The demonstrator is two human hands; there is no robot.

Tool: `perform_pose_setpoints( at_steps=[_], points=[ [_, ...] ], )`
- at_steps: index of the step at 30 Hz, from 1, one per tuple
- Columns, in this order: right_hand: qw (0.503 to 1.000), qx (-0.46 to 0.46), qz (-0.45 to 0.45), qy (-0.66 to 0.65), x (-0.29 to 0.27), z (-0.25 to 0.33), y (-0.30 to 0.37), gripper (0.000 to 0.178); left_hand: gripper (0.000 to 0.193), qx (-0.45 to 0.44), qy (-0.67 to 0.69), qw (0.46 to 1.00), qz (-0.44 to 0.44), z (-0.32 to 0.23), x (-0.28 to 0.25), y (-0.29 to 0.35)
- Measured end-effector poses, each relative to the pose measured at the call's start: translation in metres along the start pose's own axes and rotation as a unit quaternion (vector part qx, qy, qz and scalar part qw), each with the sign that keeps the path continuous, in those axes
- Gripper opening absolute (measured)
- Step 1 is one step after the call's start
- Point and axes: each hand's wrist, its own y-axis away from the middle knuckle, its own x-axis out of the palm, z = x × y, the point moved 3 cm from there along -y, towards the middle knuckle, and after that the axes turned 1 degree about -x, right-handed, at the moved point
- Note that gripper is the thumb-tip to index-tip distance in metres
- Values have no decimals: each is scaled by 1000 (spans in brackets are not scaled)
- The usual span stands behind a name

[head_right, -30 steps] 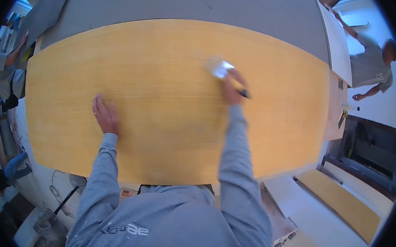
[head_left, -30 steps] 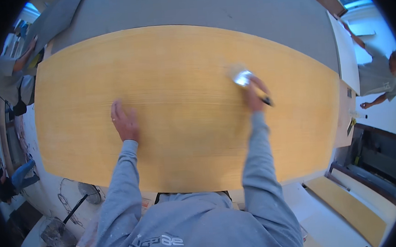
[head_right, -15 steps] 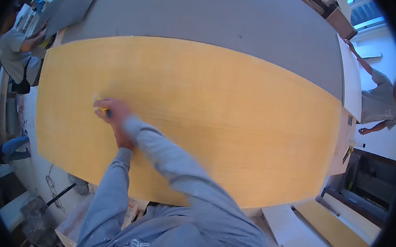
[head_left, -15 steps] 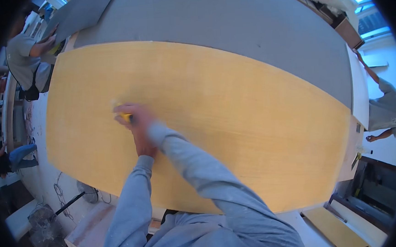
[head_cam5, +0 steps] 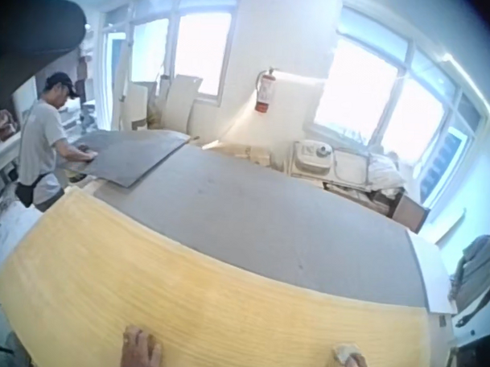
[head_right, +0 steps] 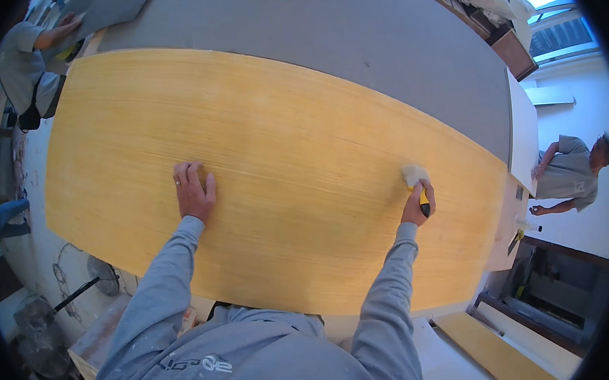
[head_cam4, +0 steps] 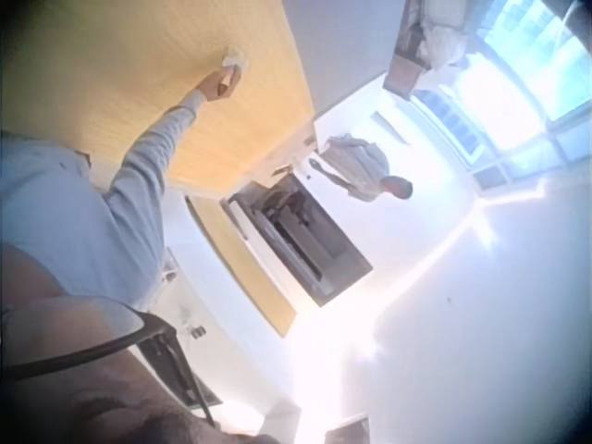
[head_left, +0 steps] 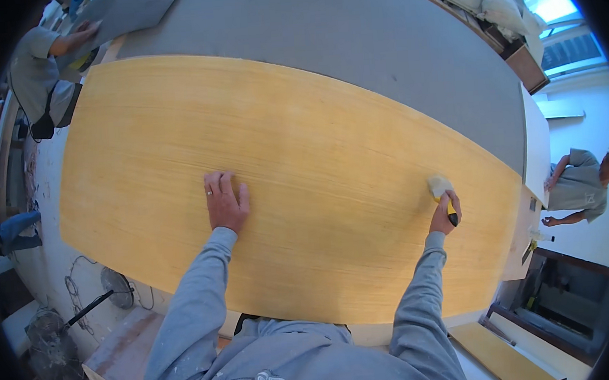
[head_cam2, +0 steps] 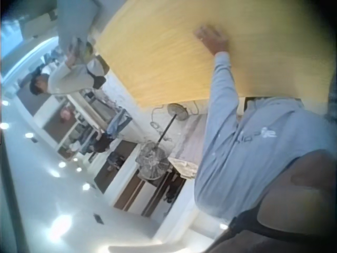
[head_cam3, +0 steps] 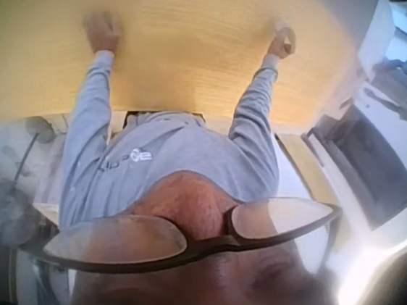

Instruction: The person applies a clear coating to a large wooden board using a wide brush, making long strokes across the length of the surface.

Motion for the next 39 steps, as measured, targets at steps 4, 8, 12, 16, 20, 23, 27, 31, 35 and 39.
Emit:
perform_pose_setpoints(
  at_steps=[4,8,12,16,20,23,27,31,35,39],
  points=[
    [991,-121,29,-50,93,78,18,14,44,18,-10,1000,-2,-8,-1,-1],
    [913,-171,280,-241,281,236,111,25,46,14,-19,1000,13,-2,-5,4],
    [813,-148,463,-320,417,329,183,27,48,19,0,999,29,-7,3,-6],
    [820,-143,508,-223,435,315,163,22,48,-7,-12,1000,24,-6,3,-5],
    [914,-83,318,-239,357,154,27,17,50,-10,-12,999,38,-8,5,-8],
    [950,67,238,-190,185,28,-51,22,51,-16,-24,999,36,-8,-5,-3],
    [994,8,56,-89,56,2,-59,19,53,0,-27,999,35,-16,-1,-4],
    [979,-169,73,-89,149,95,-9,17,53,-7,-57,998,27,-9,-8,2],
    [861,-174,338,-339,318,240,93,22,52,25,-54,998,25,4,-5,7],
    [869,-143,391,-267,376,257,88,28,51,22,-43,998,28,-8,-4,-6]
  ],
)
